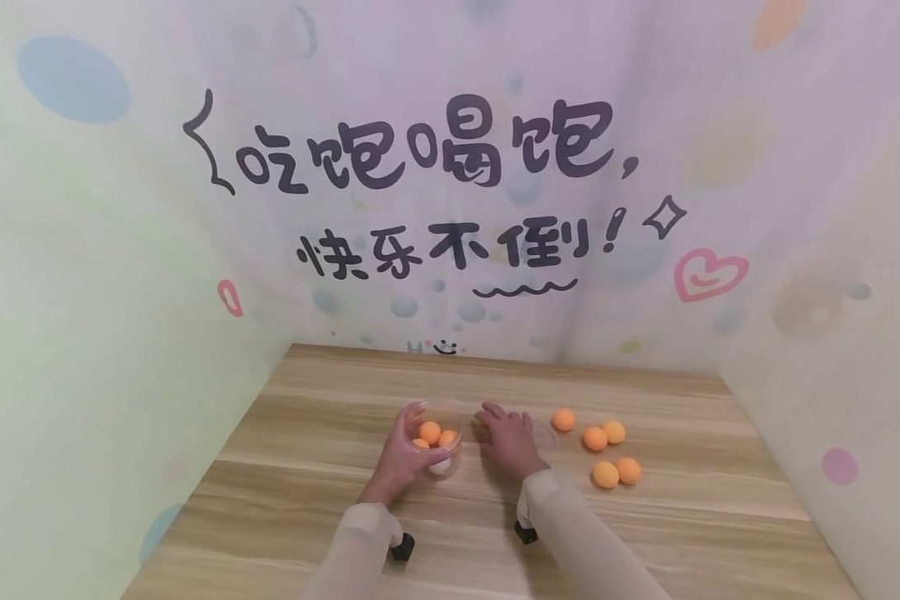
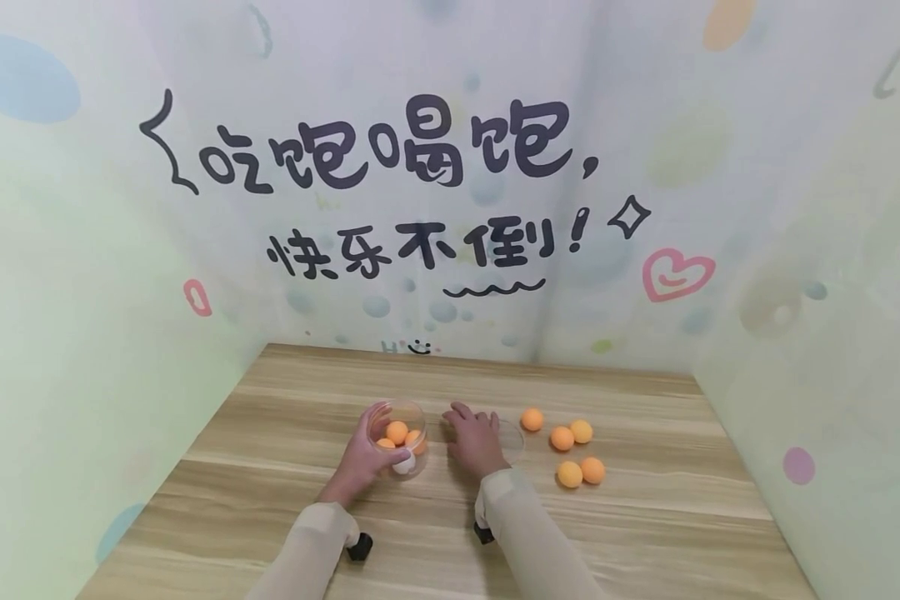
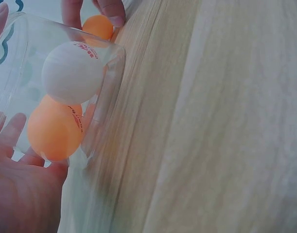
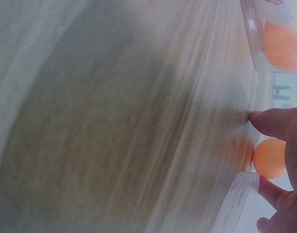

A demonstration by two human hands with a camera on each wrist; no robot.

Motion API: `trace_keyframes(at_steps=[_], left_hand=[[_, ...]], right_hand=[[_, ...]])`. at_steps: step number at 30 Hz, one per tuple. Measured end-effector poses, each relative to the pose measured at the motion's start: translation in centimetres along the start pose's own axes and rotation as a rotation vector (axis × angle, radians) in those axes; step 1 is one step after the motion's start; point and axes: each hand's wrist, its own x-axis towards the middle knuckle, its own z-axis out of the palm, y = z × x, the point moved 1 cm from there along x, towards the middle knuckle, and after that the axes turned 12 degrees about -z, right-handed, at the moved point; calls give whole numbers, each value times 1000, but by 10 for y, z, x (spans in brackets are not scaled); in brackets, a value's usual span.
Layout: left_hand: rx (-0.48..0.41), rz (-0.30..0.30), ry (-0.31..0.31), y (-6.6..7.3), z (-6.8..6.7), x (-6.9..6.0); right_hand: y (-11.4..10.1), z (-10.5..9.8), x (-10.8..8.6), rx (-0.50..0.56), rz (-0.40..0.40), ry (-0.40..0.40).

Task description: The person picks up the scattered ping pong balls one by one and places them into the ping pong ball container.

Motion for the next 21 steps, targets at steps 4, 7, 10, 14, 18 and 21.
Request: trace_keyframes(at_steps=[4,7,10,14,18,21], left_hand=[[3,-2,-20,18,-1,-12],[-1,-4,-22,18,-1,-13],[-11,0,-25,18,-1,-12],[-24,6,-31,18,-1,-12],[-30,8,-30,18,-1,-11],[-28,4,-30,18,-1,-11]], right_hand=[[-2,-2,-1,-46,-45,-17],[-1,-1,-1,-65,-80,-13],[0,1,-1,-72,-105,1],[1,3,-2,-48,-108,41],[2,6,-4,5,-93,102],[3,9,-6,35,-78,158]])
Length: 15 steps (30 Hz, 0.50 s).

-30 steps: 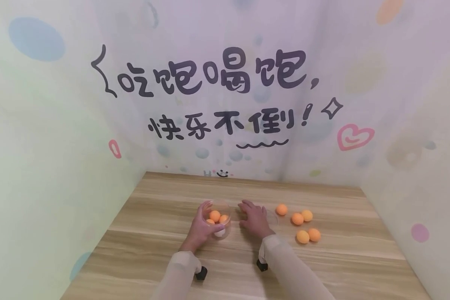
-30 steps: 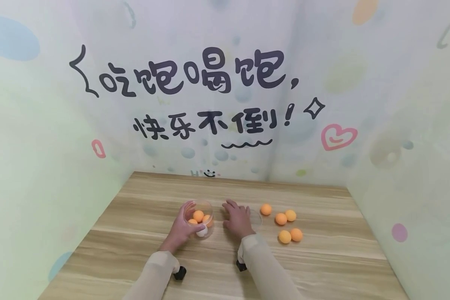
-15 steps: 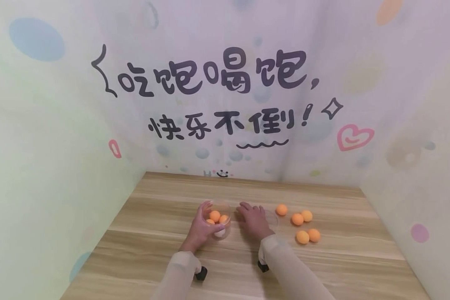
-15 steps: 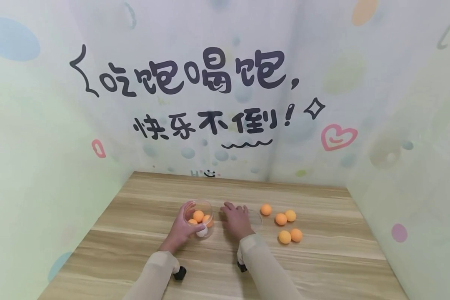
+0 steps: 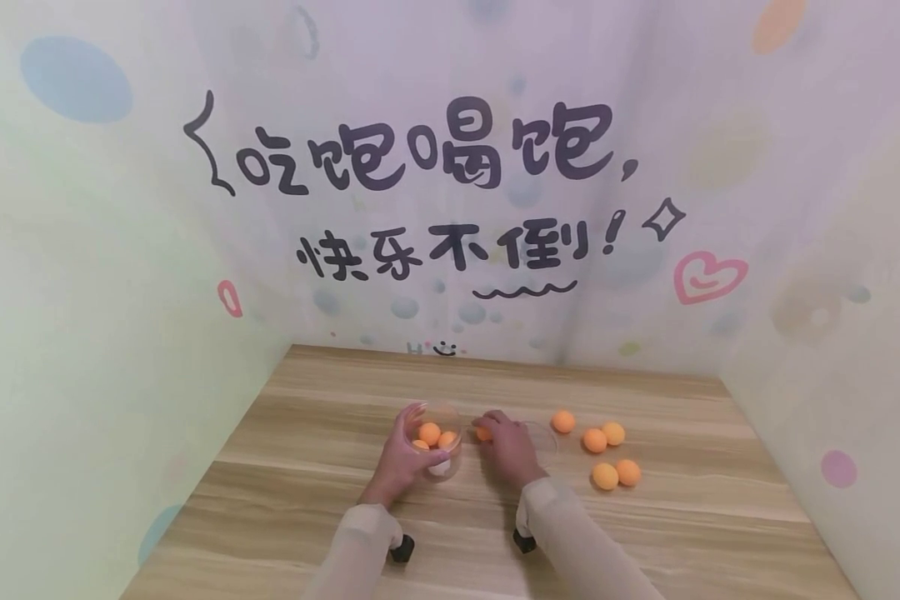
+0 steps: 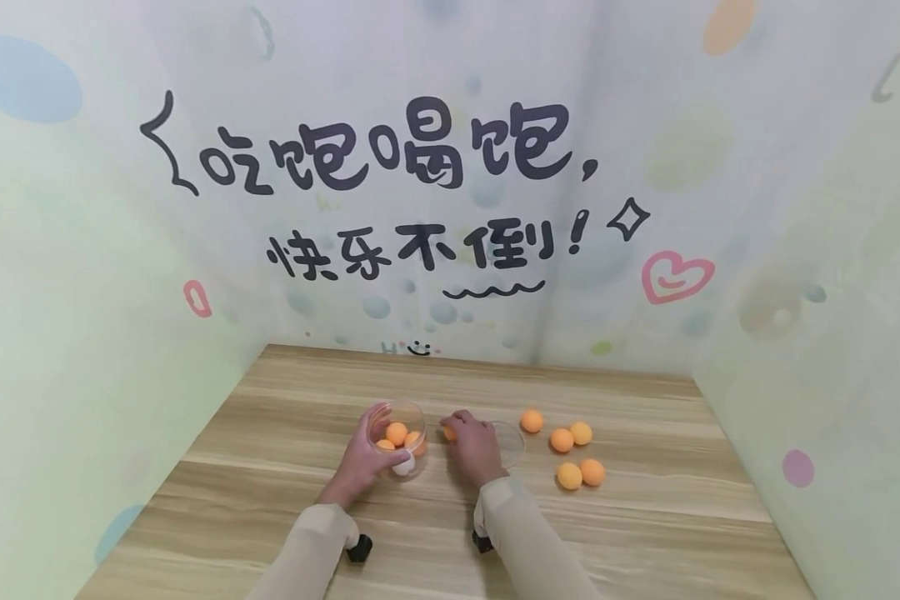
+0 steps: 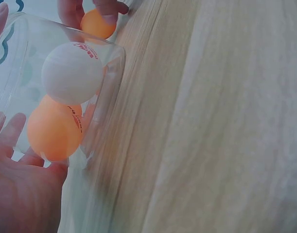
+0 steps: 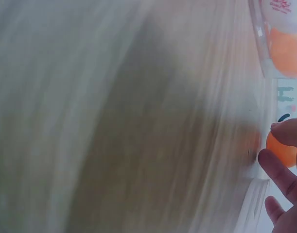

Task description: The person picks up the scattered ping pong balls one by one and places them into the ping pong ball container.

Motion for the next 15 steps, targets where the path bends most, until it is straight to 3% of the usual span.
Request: trace_keyframes(at_steps=[6,15], left_hand=[[8,-1,8,-1,1,0],[14,-2,13,0,1,-1]], right_hand=[[-1,2,-5,64,22,98],[-3,2,-8,131,96,116]])
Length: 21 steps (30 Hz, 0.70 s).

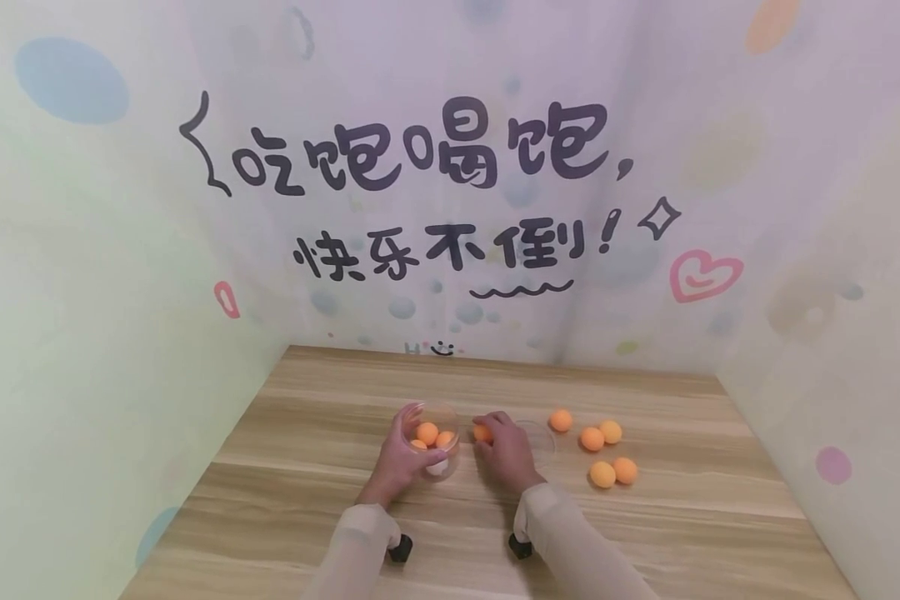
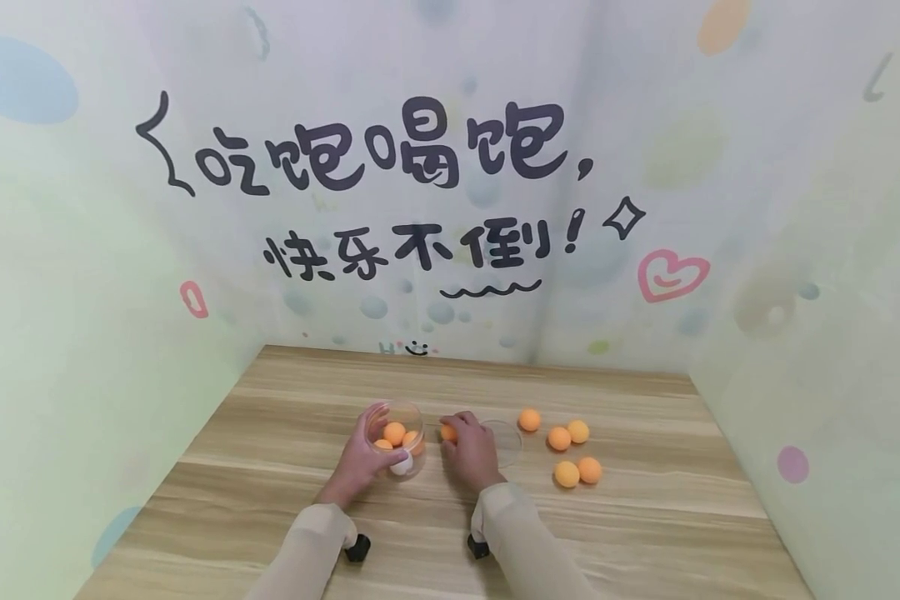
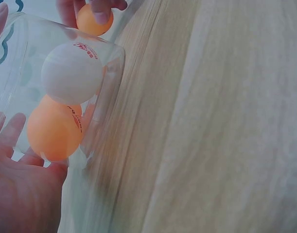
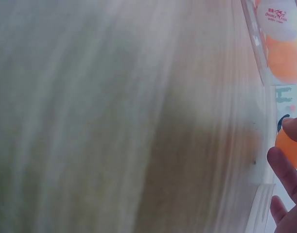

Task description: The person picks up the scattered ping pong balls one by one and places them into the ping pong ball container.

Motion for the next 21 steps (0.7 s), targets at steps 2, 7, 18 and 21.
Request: trace_keyframes(at_steps=[2,7,18,21], left_hand=[[1,1,0,0,0,0],[4,4,2,1,-1,-1],[0,-3,5,1,0,0],[-10,-2,3,0,0,0]], right_hand=[[-1,0,-1,12,21,5],[-4,0,-3,35,35,44],[-16,1,-3,148,95,146],[-21,2,-3,186,122,160]])
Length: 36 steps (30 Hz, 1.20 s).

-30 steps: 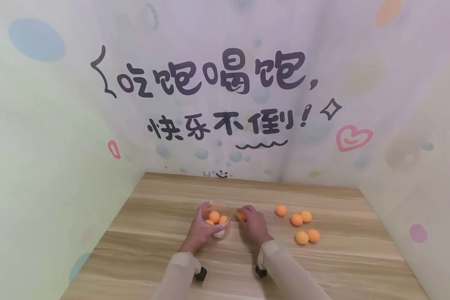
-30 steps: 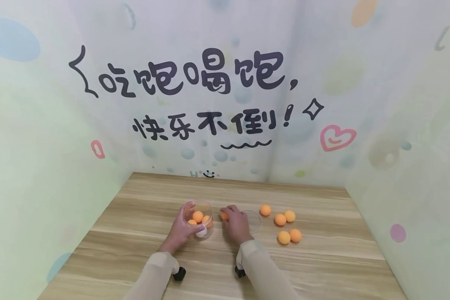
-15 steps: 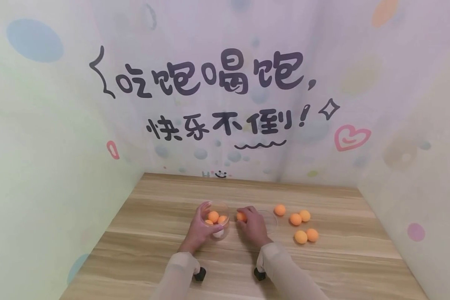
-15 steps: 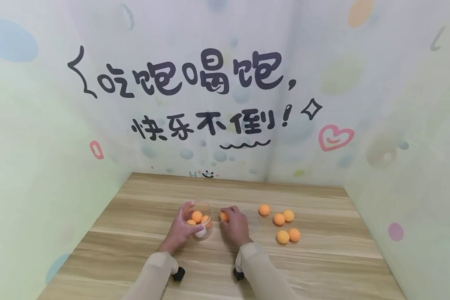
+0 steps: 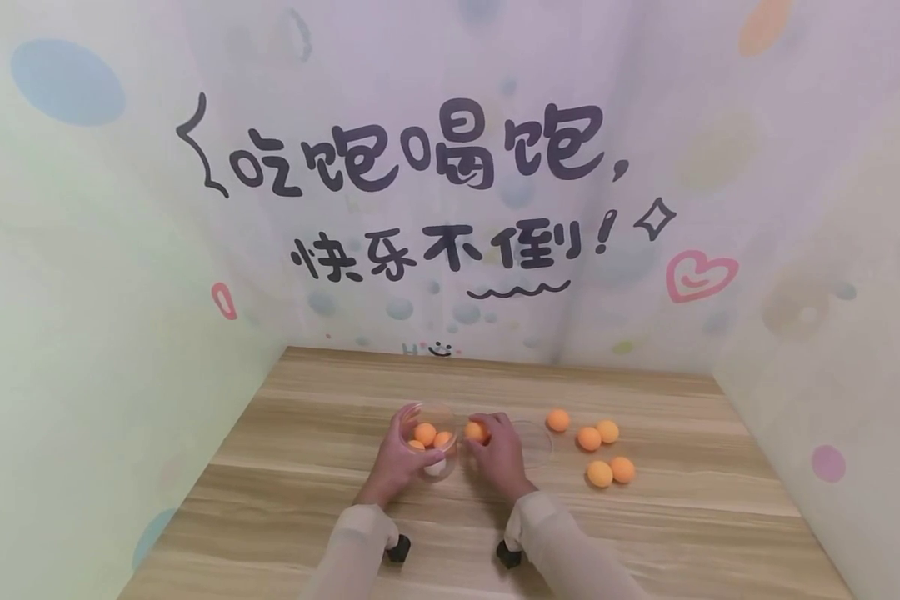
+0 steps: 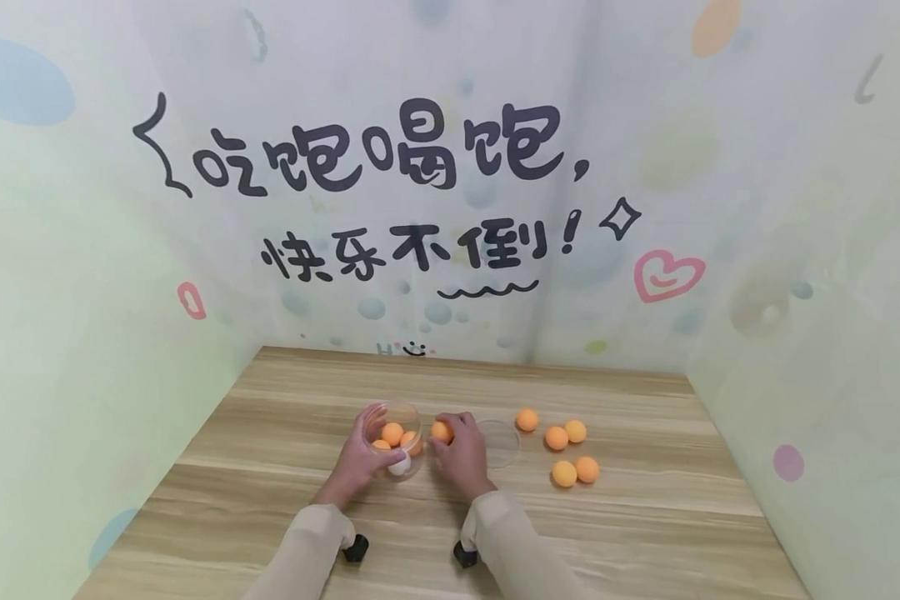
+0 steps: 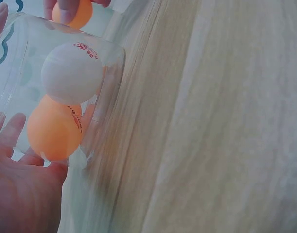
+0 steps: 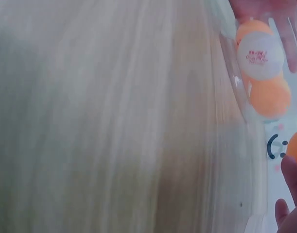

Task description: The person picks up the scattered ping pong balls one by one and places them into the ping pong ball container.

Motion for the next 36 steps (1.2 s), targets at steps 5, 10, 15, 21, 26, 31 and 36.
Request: trace_keyframes(at_steps=[5,10,15,21,26,31,36], left_hand=[[-8,0,-4,-3,0,1],[4,5,-1,-2,0,1],[4,3,-6,-1,-1,1],[0,3,22,-21,1,16],[19,-11,54,-28,2,20],[9,-9,35,-16,2,12],[-7,-1,20,-12,1,10]], right_hand=[[-7,1,-2,23,35,17],[-8,2,-6,41,51,37],[-11,4,-6,114,86,91],[-23,4,-5,290,84,222],[-29,5,-5,349,62,285],[-33,5,-8,375,86,300],[-38,5,-10,454,151,298]])
